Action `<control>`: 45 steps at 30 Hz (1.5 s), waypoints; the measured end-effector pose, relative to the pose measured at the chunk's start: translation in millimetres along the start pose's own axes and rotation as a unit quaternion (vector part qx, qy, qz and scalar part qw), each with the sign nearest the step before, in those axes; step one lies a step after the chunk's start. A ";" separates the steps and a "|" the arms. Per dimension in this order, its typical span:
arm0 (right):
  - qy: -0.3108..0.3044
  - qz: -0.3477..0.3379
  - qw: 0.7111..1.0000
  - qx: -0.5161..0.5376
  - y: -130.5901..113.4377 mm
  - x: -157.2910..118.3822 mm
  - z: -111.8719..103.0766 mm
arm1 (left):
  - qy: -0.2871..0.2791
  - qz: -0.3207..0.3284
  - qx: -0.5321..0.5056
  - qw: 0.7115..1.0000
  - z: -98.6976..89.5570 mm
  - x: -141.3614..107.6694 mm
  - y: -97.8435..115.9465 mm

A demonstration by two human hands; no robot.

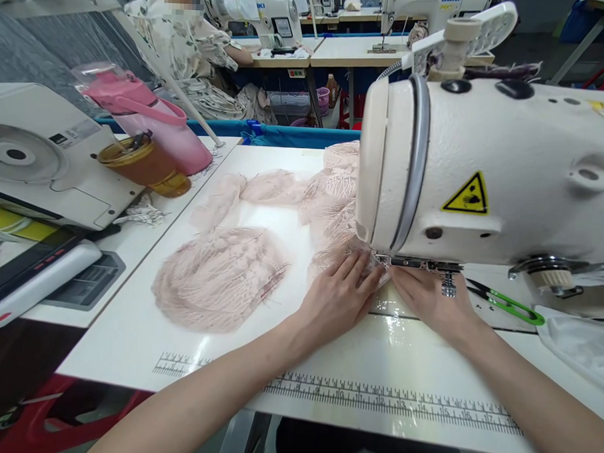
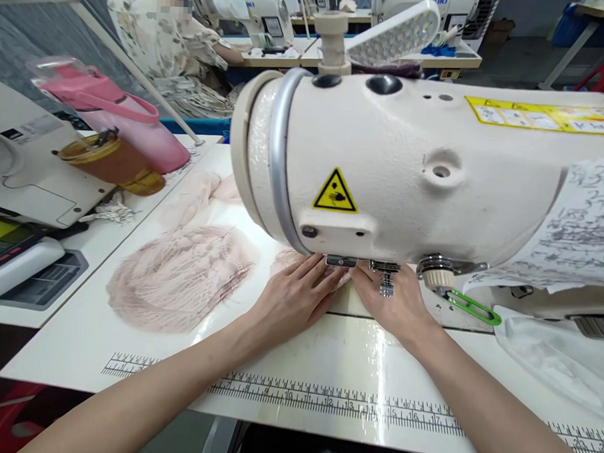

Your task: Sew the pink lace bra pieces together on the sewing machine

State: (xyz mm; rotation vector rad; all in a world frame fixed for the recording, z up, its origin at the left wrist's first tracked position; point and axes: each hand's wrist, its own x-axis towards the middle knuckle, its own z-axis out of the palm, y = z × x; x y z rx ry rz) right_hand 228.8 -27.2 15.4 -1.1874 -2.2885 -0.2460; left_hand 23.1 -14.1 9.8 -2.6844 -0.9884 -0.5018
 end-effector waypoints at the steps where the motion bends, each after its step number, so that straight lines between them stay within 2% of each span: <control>1: 0.001 0.004 1.000 0.002 0.1 -0.3 0.2 | 0.007 0.005 0.001 1.000 0.1 0.0 -0.5; 7: -0.034 -0.030 0.993 -0.105 -1.3 1.4 0.6 | 0.055 0.082 -0.022 0.995 -0.9 -0.1 -1.8; 10: -0.010 -0.057 0.990 -0.131 -1.4 0.7 1.9 | 0.056 0.075 -0.035 0.995 -1.6 -0.2 -1.8; 15: 0.006 -0.056 0.986 -0.159 -2.0 -5.2 5.2 | 0.043 0.075 -0.060 0.994 -3.4 -1.0 -4.6; 22: 0.026 -0.065 0.990 -0.124 -4.1 -4.7 9.3 | 0.041 0.067 -0.079 0.994 -2.5 -2.0 -9.4; 26: 0.014 -0.049 0.992 -0.114 -6.8 -2.4 9.8 | 0.037 0.059 -0.068 0.995 -2.5 -1.1 -10.7; 29: -0.005 -0.033 0.996 -0.077 -8.1 -1.6 12.0 | 0.044 0.033 -0.058 0.997 -6.0 0.1 -9.4; 31: -0.030 -0.004 0.999 -0.024 -9.2 -1.4 14.2 | 0.041 -0.024 -0.046 0.998 -9.9 0.6 -8.2; 33: -0.060 0.036 0.997 0.045 -10.9 -1.4 15.3 | 0.018 -0.091 -0.049 0.994 -13.9 0.5 -8.2; 35: -0.083 0.071 0.989 0.104 -13.1 -1.6 14.3 | -0.016 -0.132 -0.075 0.988 -16.8 -0.4 -9.9; 37: -0.092 0.094 0.981 0.145 -14.9 -2.4 11.3 | -0.031 -0.128 -0.111 0.985 -18.5 -1.7 -12.4; 40: -0.108 0.099 0.968 0.203 -15.3 -4.8 6.6 | 0.004 -0.072 -0.149 0.986 -19.8 -3.0 -14.4; 45: -0.088 0.012 0.972 0.216 -10.0 -9.9 6.1 | 0.041 -0.011 -0.146 0.988 -21.0 -3.2 -12.3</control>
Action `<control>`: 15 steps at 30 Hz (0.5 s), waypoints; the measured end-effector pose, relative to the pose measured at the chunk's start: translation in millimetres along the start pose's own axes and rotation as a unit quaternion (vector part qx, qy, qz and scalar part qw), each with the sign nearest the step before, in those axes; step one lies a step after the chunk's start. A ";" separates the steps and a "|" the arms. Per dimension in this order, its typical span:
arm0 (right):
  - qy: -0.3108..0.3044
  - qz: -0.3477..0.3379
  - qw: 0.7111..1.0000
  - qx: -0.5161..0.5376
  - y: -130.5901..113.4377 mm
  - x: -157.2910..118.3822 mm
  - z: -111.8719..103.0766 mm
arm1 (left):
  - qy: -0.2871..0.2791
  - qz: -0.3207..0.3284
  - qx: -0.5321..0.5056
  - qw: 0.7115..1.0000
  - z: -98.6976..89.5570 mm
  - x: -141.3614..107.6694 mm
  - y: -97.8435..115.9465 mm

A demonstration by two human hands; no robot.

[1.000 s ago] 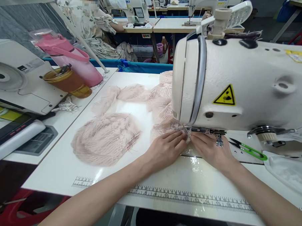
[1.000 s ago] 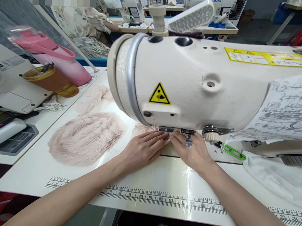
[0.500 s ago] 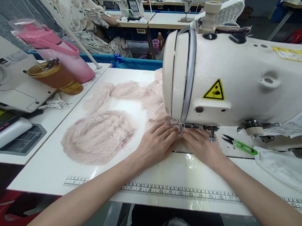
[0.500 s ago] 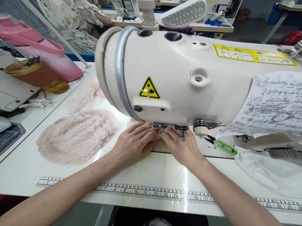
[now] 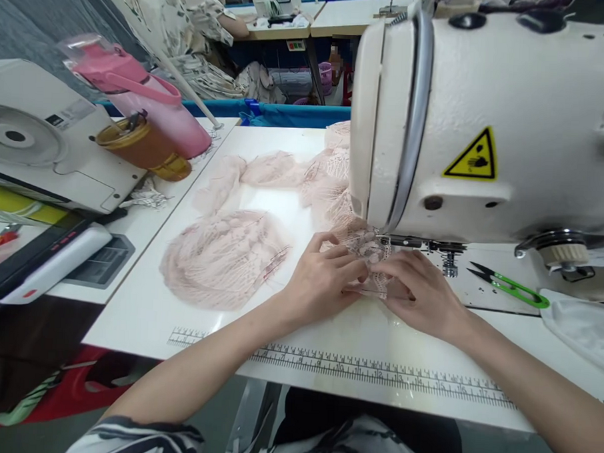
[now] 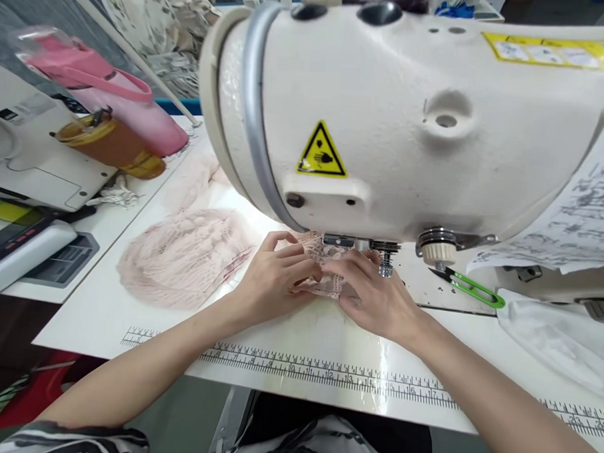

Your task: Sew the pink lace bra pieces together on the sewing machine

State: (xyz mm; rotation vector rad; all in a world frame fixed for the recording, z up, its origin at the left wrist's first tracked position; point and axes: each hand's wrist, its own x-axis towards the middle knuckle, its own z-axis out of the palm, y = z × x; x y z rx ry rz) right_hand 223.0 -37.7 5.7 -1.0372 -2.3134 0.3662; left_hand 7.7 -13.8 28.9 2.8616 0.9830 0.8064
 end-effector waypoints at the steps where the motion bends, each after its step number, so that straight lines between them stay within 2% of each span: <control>1: 0.005 -0.025 1.000 -0.014 1.5 -0.7 -0.2 | 0.002 0.008 0.005 1.000 0.2 -0.1 0.3; 5: 0.042 -0.110 0.991 -0.060 4.5 -1.2 -3.8 | 0.008 0.025 0.027 0.999 1.2 -0.9 0.4; 10: 0.068 -0.172 0.981 -0.063 1.1 4.0 -11.9 | 0.011 0.037 0.044 0.998 -0.2 -1.0 1.7; 13: 0.054 -0.195 0.977 -0.072 0.6 3.8 -13.8 | 0.002 0.054 0.064 0.996 -0.6 -1.2 2.1; 15: 0.034 -0.197 0.975 -0.097 1.8 0.7 -12.8 | -0.029 0.061 0.061 0.996 0.6 -1.3 1.4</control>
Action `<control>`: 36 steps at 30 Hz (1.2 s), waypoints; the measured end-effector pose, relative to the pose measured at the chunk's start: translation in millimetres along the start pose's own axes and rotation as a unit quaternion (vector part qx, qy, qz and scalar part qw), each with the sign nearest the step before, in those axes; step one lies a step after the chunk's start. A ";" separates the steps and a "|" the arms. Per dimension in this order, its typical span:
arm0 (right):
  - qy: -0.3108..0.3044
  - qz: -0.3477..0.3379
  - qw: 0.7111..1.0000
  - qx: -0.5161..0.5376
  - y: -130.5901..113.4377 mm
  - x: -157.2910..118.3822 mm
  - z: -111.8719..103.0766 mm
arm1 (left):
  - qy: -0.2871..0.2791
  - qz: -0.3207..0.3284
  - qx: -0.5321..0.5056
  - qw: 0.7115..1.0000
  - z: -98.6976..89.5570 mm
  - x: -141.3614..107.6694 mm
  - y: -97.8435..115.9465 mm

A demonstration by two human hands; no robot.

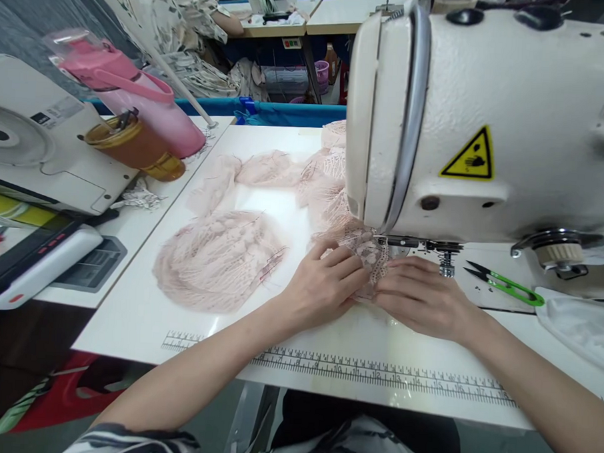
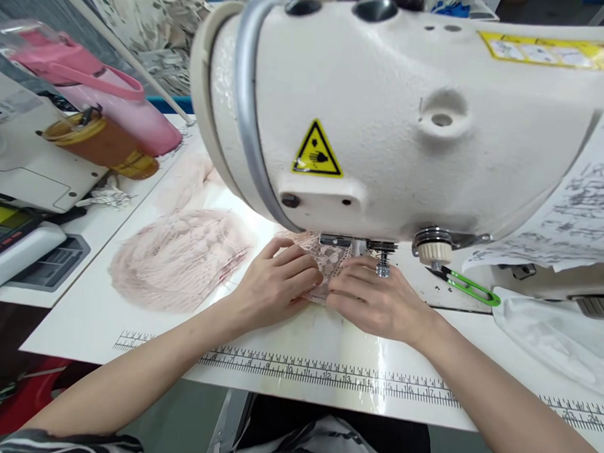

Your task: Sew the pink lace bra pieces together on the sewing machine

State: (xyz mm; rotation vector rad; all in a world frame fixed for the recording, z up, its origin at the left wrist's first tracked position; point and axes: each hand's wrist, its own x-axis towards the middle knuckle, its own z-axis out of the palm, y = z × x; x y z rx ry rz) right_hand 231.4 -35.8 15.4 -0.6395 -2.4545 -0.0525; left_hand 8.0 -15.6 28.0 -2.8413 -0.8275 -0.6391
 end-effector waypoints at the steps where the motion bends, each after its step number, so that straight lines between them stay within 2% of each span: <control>1: -0.009 0.000 1.000 -0.013 -0.3 -2.1 0.9 | -0.017 0.002 -0.012 1.000 1.3 -0.1 -0.4; 5: -0.016 0.010 0.999 -0.044 -2.8 -7.0 5.1 | -0.067 0.007 -0.063 0.996 9.4 -0.9 -2.1; 11: 0.008 -0.012 0.997 -0.075 -8.2 2.9 6.5 | -0.120 0.006 -0.046 0.992 15.7 -2.7 -3.8; 25: 0.050 -0.067 0.995 -0.053 -15.1 13.9 10.4 | -0.110 0.018 -0.048 0.993 9.9 -2.6 -13.4; 36: 0.061 -0.064 0.994 -0.062 -12.4 16.4 10.9 | -0.097 0.008 -0.031 0.995 12.3 -0.3 -12.9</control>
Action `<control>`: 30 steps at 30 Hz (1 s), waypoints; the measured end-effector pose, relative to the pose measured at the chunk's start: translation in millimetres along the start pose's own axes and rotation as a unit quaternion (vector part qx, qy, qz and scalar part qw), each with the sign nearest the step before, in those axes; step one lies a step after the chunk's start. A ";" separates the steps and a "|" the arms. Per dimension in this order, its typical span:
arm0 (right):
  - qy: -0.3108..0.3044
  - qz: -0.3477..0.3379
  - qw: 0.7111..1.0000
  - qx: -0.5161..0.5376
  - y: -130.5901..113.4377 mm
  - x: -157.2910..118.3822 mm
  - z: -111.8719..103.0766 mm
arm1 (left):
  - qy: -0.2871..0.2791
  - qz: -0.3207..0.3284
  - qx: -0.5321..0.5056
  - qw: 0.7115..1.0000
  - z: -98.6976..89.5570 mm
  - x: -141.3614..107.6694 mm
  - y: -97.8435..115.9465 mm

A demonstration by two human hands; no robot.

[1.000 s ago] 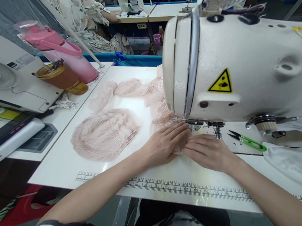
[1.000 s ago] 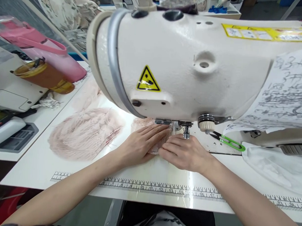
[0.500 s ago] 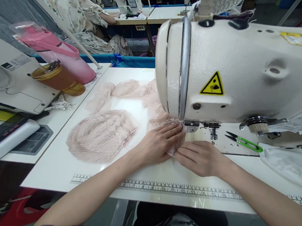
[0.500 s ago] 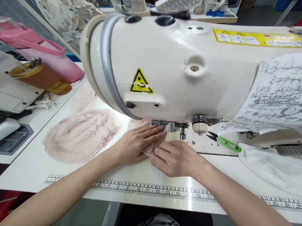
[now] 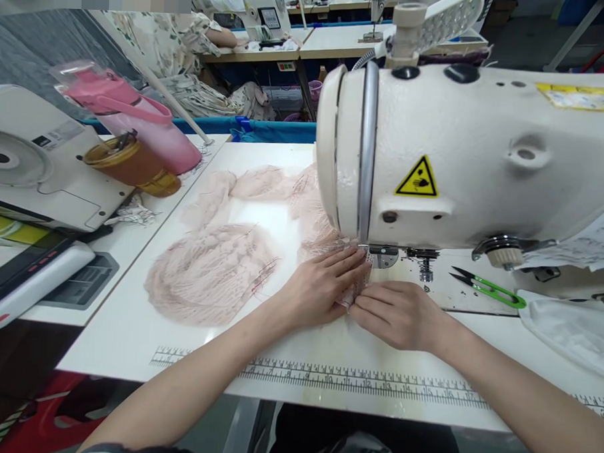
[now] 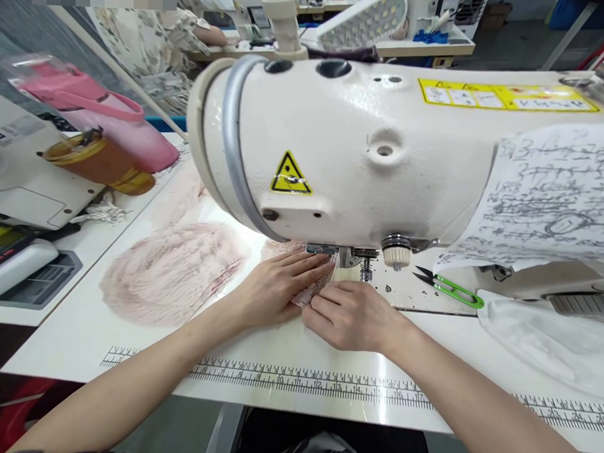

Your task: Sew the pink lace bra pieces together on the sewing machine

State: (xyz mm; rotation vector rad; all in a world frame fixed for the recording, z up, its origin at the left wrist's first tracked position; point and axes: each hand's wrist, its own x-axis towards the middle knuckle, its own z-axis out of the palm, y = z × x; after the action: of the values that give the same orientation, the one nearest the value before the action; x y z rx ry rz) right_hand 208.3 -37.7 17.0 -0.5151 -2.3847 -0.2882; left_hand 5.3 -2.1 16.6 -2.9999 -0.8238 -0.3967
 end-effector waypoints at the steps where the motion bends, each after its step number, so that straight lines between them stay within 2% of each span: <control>1: -0.001 0.003 1.000 -0.003 0.0 -0.4 0.3 | 0.003 0.000 0.001 1.000 0.2 0.4 0.1; 8: 0.000 0.023 1.000 -0.019 2.6 -6.0 0.4 | 0.001 -0.009 0.015 1.000 3.5 1.8 2.2; 20: -0.089 0.075 0.991 -0.063 5.2 -15.9 -4.8 | 0.003 -0.028 0.027 0.999 6.2 2.5 5.5; 26: -0.100 0.060 0.989 -0.092 10.2 -15.7 -6.5 | 0.010 -0.027 0.026 0.999 6.7 1.8 6.2; 30: -0.086 0.060 0.985 -0.135 11.5 -14.5 -8.4 | 0.016 -0.027 0.031 0.999 6.6 2.9 6.0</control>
State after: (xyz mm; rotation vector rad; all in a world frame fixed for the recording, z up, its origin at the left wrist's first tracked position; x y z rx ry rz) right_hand 228.1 -34.3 14.5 -0.8370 -2.4805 -0.5355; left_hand 12.3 -5.4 11.3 -2.9113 -0.8993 -0.4111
